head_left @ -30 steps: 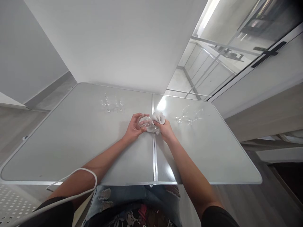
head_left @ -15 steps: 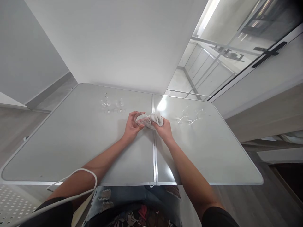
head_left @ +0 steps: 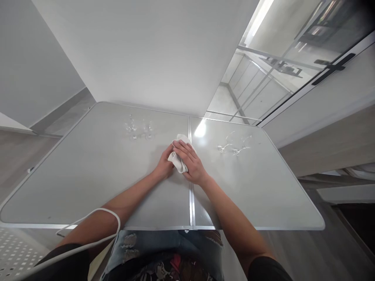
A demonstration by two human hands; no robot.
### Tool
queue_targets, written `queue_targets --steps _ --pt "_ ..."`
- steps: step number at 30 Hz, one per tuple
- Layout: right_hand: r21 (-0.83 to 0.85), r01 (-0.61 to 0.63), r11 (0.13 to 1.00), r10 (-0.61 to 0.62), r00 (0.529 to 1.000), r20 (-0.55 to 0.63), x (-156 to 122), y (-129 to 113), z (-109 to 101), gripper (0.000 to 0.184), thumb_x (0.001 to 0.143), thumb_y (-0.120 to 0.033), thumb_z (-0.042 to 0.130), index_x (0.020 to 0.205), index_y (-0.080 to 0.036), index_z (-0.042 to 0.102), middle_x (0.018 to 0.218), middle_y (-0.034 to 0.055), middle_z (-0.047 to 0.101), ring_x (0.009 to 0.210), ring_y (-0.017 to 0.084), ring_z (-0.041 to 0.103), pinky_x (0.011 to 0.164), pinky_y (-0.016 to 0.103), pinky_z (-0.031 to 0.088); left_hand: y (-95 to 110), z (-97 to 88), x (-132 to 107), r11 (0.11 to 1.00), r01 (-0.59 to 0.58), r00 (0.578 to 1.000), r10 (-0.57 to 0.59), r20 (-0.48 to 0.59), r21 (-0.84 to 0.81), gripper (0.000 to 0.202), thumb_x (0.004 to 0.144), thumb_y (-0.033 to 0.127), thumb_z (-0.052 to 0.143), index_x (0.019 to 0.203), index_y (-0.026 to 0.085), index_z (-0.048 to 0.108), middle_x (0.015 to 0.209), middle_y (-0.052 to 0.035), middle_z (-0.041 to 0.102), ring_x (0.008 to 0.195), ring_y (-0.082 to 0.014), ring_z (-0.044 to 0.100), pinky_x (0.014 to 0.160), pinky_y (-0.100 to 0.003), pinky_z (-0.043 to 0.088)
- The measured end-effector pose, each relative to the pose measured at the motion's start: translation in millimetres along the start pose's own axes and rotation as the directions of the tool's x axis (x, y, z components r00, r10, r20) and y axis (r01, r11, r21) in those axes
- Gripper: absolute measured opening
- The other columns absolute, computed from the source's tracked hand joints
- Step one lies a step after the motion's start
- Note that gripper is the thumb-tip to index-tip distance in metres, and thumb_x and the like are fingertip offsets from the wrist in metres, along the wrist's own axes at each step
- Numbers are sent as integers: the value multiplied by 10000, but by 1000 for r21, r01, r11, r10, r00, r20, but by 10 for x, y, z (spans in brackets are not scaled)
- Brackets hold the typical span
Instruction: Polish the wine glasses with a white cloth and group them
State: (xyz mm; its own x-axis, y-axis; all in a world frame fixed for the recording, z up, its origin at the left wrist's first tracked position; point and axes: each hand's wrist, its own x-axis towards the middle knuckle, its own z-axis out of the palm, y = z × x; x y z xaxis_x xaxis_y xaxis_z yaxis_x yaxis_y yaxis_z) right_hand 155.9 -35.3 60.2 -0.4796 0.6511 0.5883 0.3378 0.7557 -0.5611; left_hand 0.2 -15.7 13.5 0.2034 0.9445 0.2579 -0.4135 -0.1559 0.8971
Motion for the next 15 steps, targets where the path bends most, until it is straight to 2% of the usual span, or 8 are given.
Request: queue_targets --steps 1,4,6,8,10,15 --pt "-1 -21 1000 21 1000 -13 5 -2 -13 562 1042 -380 422 1591 -307 325 1646 47 367 1557 271 271 1282 538 236 4 -9 10 1000 -5 1000 5 -1 -15 584 841 418 788 1348 204 594 1169 -95 700 965 -222 706 783 -317 606" --pt "74 -184 980 191 974 -118 5 23 -24 597 1043 -338 429 1612 -268 263 1662 82 330 1525 259 347 1229 475 359 35 -41 46 998 -7 1000 7 13 -58 663 807 480 810 1380 244 574 1255 -113 661 1142 -260 664 851 -335 615" --pt "91 -256 962 266 957 -114 -14 69 -21 592 1032 -314 451 1599 -247 292 1612 103 416 1447 263 469 1160 439 441 53 -65 71 998 -44 999 43 -8 -45 651 800 491 815 1362 253 589 1278 -122 640 1231 -286 627 923 -373 608" --pt "54 -296 954 300 950 -85 -42 126 -17 562 1006 -283 477 1556 -226 377 1489 115 561 1298 271 605 1062 417 511 59 -93 90 996 -83 996 81 -42 -28 610 803 456 822 1339 264 603 1268 -112 630 1241 -290 628 964 -406 598" --pt "-1 -323 946 323 944 -72 -71 175 -14 549 966 -247 494 1511 -206 441 1354 118 660 1140 275 683 963 399 550 55 -128 104 994 -106 992 105 -70 -13 581 813 417 822 1335 277 606 1257 -98 619 1230 -286 642 987 -429 590" --pt "-94 -337 937 336 941 -24 -118 181 -47 585 875 -216 521 1459 -204 513 1176 109 728 955 274 704 846 364 548 41 -213 121 993 -116 984 119 -129 24 572 839 407 800 1356 277 592 1285 -107 591 1246 -291 638 983 -427 596"
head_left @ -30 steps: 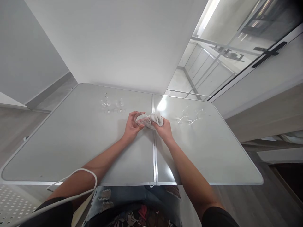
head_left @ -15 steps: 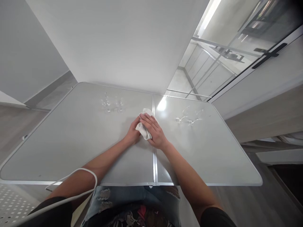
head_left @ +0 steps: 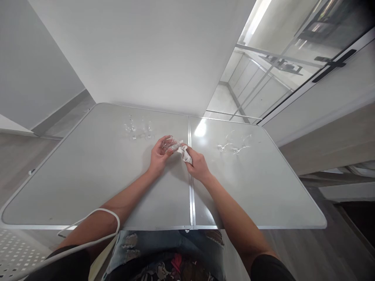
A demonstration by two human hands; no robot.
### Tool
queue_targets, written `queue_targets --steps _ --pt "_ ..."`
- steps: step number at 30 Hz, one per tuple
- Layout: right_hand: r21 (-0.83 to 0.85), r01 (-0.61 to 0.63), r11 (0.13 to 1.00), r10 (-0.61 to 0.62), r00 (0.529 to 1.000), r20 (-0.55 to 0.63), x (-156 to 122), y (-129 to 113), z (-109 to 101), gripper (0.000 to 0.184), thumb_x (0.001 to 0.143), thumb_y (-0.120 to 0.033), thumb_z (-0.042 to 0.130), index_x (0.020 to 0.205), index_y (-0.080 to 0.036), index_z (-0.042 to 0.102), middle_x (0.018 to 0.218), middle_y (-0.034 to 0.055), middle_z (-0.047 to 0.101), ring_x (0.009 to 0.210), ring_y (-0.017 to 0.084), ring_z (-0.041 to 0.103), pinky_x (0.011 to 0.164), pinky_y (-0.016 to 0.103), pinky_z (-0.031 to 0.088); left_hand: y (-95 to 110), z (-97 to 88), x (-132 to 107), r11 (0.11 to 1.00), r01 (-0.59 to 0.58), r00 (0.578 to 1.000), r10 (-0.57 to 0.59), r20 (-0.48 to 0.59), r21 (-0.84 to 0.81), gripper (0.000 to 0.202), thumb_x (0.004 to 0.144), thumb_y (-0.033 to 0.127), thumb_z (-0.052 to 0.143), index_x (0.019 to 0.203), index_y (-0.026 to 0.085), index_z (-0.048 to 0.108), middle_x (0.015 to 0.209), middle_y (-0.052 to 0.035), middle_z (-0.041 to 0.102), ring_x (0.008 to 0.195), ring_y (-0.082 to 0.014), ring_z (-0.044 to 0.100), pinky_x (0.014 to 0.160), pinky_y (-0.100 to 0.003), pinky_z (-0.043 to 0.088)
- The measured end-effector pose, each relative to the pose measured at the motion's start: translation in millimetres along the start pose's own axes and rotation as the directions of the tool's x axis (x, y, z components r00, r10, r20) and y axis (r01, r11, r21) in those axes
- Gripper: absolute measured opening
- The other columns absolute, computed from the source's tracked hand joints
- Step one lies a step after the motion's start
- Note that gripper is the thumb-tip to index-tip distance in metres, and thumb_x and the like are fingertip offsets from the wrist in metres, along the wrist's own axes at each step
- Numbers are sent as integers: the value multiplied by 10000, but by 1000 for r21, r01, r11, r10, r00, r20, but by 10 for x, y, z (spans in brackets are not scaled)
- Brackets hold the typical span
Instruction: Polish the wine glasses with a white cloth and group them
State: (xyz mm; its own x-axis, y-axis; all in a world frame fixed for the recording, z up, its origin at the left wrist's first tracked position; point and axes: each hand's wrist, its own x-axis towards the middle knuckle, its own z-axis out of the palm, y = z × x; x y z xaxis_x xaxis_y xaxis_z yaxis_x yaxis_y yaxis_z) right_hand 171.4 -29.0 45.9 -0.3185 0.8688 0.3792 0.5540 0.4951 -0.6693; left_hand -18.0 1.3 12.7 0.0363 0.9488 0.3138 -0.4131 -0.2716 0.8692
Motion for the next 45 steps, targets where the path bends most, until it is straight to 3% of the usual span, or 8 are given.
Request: queue_targets --steps 4,9,14,17,20,27,36,45 --pt "143 -84 986 92 995 -46 -16 -85 -108 394 888 -271 531 1251 -205 671 907 64 724 792 237 667 764 346 536 -11 -28 20 1000 -3 1000 3 -30 11 570 857 461 769 1359 276 571 1306 -120 585 1277 -292 618 972 -428 605" --pt "453 -22 891 117 976 -182 28 -150 -229 147 812 -265 538 788 -207 670 990 73 681 885 240 642 797 369 531 -12 -40 47 1000 -28 997 28 -66 10 580 832 474 792 1335 293 567 1304 -108 578 1262 -276 625 973 -420 606" --pt "528 -126 840 173 984 -41 55 -161 -230 180 852 -277 524 922 -208 675 833 24 635 748 187 582 699 309 481 28 -23 40 999 -48 998 49 -47 24 572 815 444 816 1314 289 584 1244 -95 597 1244 -276 624 968 -432 607" --pt "444 -182 878 221 974 -39 72 -176 -192 322 936 -413 528 1117 -199 686 902 29 675 807 197 614 747 308 492 49 -3 23 996 -70 998 70 0 48 579 800 410 834 1308 279 589 1203 -88 615 1239 -284 621 968 -464 604" --pt "310 -217 926 242 969 -45 92 -183 -148 383 923 -489 596 1143 -192 698 947 32 714 849 212 651 780 308 503 60 17 5 995 -78 997 77 24 67 593 793 398 841 1313 277 585 1184 -86 624 1235 -288 619 958 -473 605" --pt "16 -179 984 180 983 -35 77 -104 -42 223 893 -333 618 1051 -218 726 860 21 729 740 195 647 698 286 463 70 59 -38 991 -103 991 95 97 85 583 780 370 851 1303 285 609 1233 -97 579 1232 -285 598 907 -427 626" --pt "-356 -195 914 192 980 -42 52 -14 18 84 841 -253 626 873 -222 697 815 38 685 677 187 589 580 277 322 90 110 -71 978 -166 974 143 174 128 606 743 348 880 1290 300 625 1246 -91 548 1210 -279 602 950 -435 610" --pt "-436 -227 871 222 973 -65 68 77 -10 55 829 -252 648 839 -225 695 781 35 665 674 186 583 580 278 306 15 71 -45 984 -131 970 101 222 124 745 733 380 887 1386 311 534 1388 -123 534 1331 -309 538 1071 -519 535"
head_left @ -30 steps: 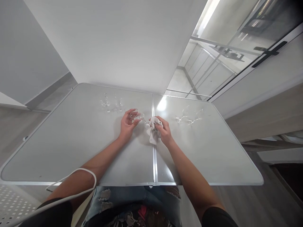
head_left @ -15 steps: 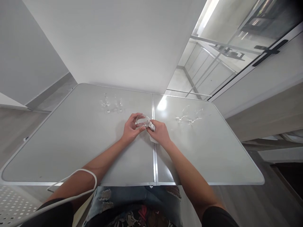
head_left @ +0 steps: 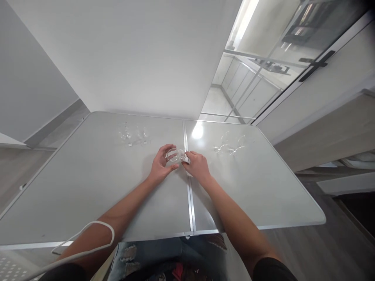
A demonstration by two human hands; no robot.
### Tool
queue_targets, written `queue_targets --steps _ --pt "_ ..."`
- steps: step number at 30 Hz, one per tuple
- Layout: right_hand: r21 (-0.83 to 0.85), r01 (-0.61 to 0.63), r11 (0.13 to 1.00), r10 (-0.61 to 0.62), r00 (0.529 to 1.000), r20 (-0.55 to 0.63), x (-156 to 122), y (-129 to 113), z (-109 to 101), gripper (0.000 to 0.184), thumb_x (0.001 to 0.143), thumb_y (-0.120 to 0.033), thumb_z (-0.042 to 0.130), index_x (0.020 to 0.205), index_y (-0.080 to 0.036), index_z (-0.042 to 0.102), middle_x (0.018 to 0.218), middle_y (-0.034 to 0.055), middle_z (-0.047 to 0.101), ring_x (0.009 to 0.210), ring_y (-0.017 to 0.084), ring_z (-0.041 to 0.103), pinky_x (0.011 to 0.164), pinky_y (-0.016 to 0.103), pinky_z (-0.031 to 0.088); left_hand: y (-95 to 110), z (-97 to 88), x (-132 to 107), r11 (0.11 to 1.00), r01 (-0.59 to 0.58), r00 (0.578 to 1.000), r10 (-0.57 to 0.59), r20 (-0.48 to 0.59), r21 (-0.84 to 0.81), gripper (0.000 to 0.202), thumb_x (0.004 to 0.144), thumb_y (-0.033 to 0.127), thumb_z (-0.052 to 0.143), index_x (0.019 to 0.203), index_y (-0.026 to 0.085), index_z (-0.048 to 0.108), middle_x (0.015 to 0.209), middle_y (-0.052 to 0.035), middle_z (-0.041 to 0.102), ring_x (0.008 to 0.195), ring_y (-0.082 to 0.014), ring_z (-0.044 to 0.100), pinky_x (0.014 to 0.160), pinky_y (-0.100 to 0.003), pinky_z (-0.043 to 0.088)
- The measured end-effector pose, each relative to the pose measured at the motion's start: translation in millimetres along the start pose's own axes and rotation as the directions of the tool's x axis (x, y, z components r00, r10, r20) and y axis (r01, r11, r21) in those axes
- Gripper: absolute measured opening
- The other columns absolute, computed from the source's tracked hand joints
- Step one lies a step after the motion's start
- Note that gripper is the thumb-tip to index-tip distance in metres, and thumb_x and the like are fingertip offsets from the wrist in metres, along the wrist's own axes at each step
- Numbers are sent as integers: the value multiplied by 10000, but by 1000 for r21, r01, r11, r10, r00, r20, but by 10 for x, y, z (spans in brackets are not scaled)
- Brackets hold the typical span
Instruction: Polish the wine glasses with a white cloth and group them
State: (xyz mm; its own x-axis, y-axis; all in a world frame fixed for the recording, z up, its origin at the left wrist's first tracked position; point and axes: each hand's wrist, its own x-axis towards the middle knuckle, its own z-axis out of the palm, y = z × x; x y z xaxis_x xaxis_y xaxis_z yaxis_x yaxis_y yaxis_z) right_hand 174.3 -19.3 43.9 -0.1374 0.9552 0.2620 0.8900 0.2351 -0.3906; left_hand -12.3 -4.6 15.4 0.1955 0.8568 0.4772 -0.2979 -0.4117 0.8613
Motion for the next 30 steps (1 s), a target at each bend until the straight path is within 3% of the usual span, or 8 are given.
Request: queue_targets --steps 4,12,19,30 --pt "38 -52 998 55 996 -75 34 84 -6 80 836 -270 638 786 -223 678 751 30 660 655 185 574 590 279 326 -24 -35 25 999 -25 999 25 -25 26 750 714 406 897 1360 295 531 1374 -127 547 1297 -299 560 1058 -481 518" --pt "212 -234 949 278 938 -208 142 391 9 258 864 -381 581 663 -223 612 570 -12 558 551 165 445 573 271 315 -4 -87 39 990 94 989 -81 -125 102 415 863 460 755 1184 254 591 1262 -97 542 1075 -201 591 855 -310 522" --pt "312 -347 884 437 851 -292 206 706 -42 322 849 -435 571 616 -214 573 555 -1 561 554 164 441 575 283 336 24 -75 29 983 100 990 -83 -113 156 281 911 465 693 1078 245 636 1145 -75 538 978 -180 558 824 -295 496" --pt "327 -431 841 523 804 -285 278 919 45 316 830 -431 572 614 -200 585 580 20 609 592 166 468 597 272 347 68 -75 28 964 149 986 -130 -100 219 210 957 439 636 1009 236 645 1075 -53 497 889 -150 509 779 -281 452"
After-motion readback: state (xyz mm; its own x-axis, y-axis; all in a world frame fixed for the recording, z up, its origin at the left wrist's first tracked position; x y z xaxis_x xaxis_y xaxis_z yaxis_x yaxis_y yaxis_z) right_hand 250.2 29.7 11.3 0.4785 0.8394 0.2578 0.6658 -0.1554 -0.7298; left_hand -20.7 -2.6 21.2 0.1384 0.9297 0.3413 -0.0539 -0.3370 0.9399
